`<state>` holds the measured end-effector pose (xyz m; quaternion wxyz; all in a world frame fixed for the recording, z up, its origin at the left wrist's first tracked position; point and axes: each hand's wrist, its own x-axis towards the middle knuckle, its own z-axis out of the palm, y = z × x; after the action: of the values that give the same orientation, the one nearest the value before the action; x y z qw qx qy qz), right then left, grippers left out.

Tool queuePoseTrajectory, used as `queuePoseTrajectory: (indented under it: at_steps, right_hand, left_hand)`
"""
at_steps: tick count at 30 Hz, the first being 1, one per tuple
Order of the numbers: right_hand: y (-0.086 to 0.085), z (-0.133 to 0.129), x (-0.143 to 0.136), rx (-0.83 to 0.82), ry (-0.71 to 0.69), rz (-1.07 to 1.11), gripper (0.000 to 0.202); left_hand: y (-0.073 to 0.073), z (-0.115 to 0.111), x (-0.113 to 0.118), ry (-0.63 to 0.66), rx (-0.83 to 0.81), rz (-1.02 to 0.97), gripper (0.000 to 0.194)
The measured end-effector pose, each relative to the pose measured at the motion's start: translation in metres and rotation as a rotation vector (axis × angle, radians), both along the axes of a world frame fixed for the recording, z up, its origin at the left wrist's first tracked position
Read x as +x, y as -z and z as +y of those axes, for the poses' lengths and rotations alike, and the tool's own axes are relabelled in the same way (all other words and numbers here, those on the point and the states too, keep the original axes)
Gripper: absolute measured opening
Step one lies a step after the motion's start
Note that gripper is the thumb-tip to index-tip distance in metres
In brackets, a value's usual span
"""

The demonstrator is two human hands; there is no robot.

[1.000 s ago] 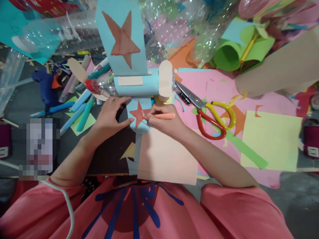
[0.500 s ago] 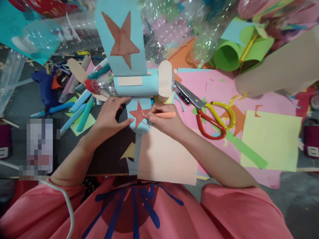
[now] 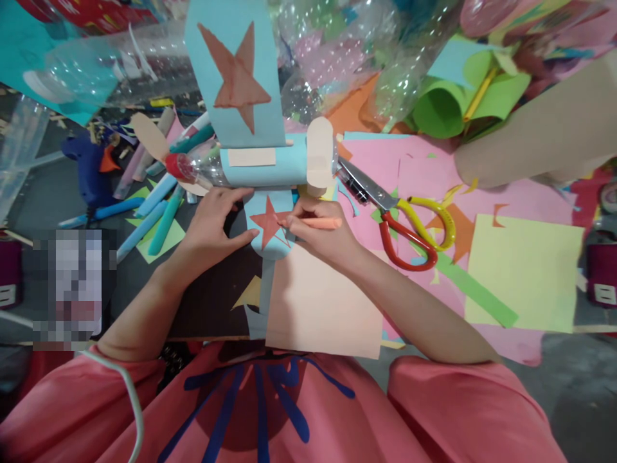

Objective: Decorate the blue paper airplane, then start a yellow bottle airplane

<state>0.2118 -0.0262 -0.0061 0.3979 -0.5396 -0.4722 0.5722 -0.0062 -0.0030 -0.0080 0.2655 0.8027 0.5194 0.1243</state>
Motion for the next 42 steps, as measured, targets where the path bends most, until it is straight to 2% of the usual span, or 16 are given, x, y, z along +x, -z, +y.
queuePoseTrajectory:
  at_steps: [3,8,13,17,21,31,38,42]
  right_hand:
    - [0.0,0.0,0.0,-0.011,0.009,0.045,0.016]
    - [0.001,0.0,0.001,0.025,0.001,-0.041,0.017]
    - [-0.002,0.003,0.0,-0.012,0.013,-0.005,0.017]
    - [-0.006,0.006,0.001,-0.007,0.022,0.022,0.025]
    - [-0.004,0.008,0.003,0.029,-0.039,0.074,0.037]
    - [-0.004,0.007,0.002,0.076,-0.141,0.072,0.02]
    - [-0.006,0.005,-0.01,0.016,-0.056,0.019,0.042]
    - [-0.005,0.004,-0.016,0.011,-0.04,0.036,0.046]
  left_hand:
    - [-0.001,0.0,0.0,-0.004,-0.004,0.002,0.059]
    - [-0.001,0.0,0.0,-0.017,-0.014,-0.007,0.059]
    - [-0.002,0.0,0.001,-0.003,-0.028,-0.005,0.059]
    - [-0.001,-0.001,-0.002,0.005,0.019,-0.009,0.057]
    - [0.0,-0.001,-0.005,-0.015,0.073,0.005,0.055]
    - [-0.005,-0.006,0.001,-0.036,0.044,0.048,0.053]
    - [-0.002,-0.006,0.0,-0.033,0.039,0.035,0.055]
    - [-0.005,-0.005,0.001,-0.036,0.003,0.06,0.057]
